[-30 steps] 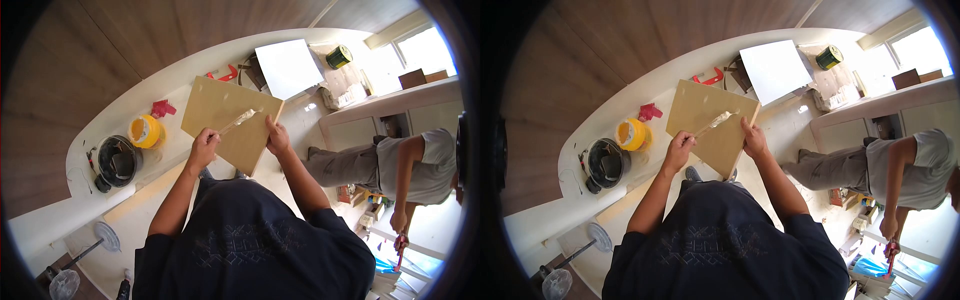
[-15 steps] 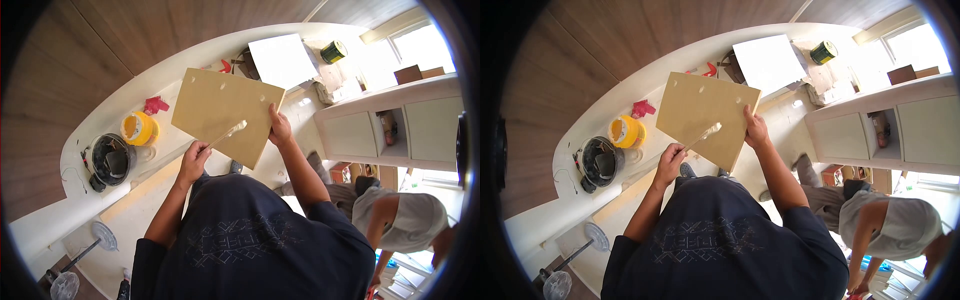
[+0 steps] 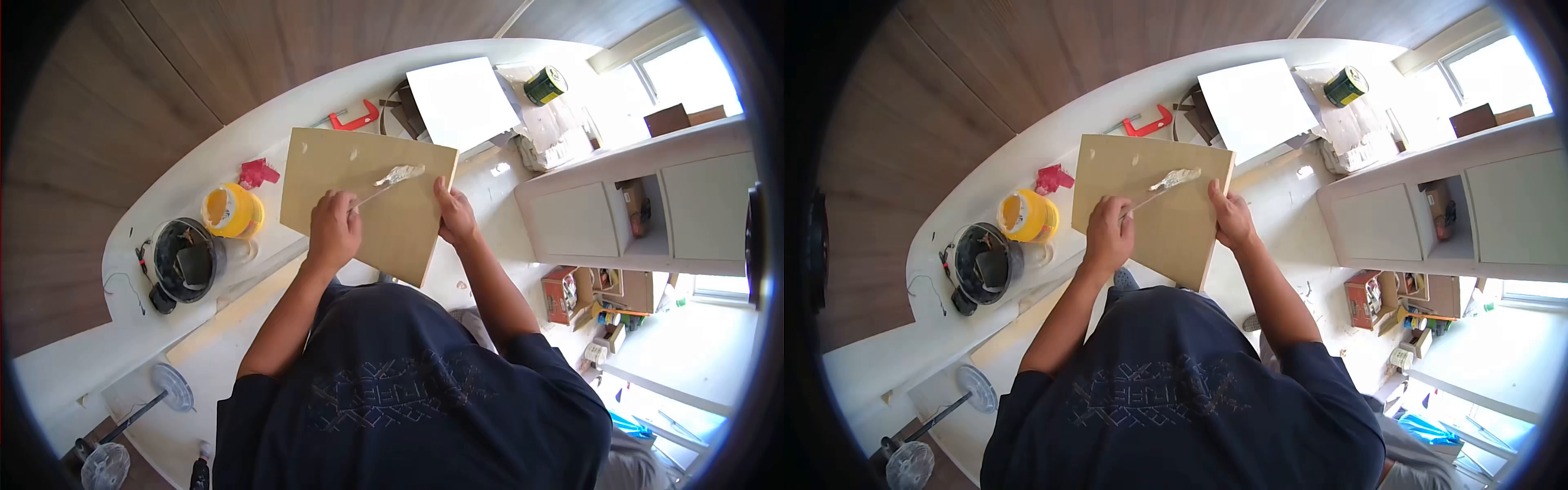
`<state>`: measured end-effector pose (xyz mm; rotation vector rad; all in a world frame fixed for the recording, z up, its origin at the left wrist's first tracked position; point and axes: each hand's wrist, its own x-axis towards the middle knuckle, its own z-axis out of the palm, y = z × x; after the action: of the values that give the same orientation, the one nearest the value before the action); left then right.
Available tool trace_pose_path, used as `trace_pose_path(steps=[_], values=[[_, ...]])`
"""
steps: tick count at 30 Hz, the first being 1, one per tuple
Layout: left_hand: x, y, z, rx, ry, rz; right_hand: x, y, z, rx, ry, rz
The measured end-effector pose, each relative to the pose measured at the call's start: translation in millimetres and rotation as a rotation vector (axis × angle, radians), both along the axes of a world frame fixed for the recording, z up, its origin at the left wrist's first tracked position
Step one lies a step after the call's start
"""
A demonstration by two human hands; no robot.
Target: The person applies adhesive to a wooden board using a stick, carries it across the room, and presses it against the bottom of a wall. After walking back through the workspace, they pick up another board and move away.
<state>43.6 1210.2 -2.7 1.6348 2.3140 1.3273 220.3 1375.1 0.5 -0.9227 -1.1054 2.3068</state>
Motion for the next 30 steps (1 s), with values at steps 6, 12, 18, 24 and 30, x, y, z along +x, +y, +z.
trace_pose_path(steps=[6, 12, 18, 24, 30], values=[[-11, -34, -14, -0.147, -0.915, -0.112, 3, 6, 2, -0.006, 0.000, -0.038], [8, -75, -36, -0.222, -0.979, -0.169, 6, 17, 0, -0.018, 0.055, -0.004], [25, -83, -23, -0.244, -0.804, -0.118, 4, 26, -10, -0.051, 0.055, 0.012], [23, -78, -30, -0.201, -0.613, -0.163, 3, 28, -10, -0.043, 0.076, 0.039], [23, -85, -56, -0.166, -0.460, -0.182, 5, 28, -4, -0.049, 0.123, 0.008]])
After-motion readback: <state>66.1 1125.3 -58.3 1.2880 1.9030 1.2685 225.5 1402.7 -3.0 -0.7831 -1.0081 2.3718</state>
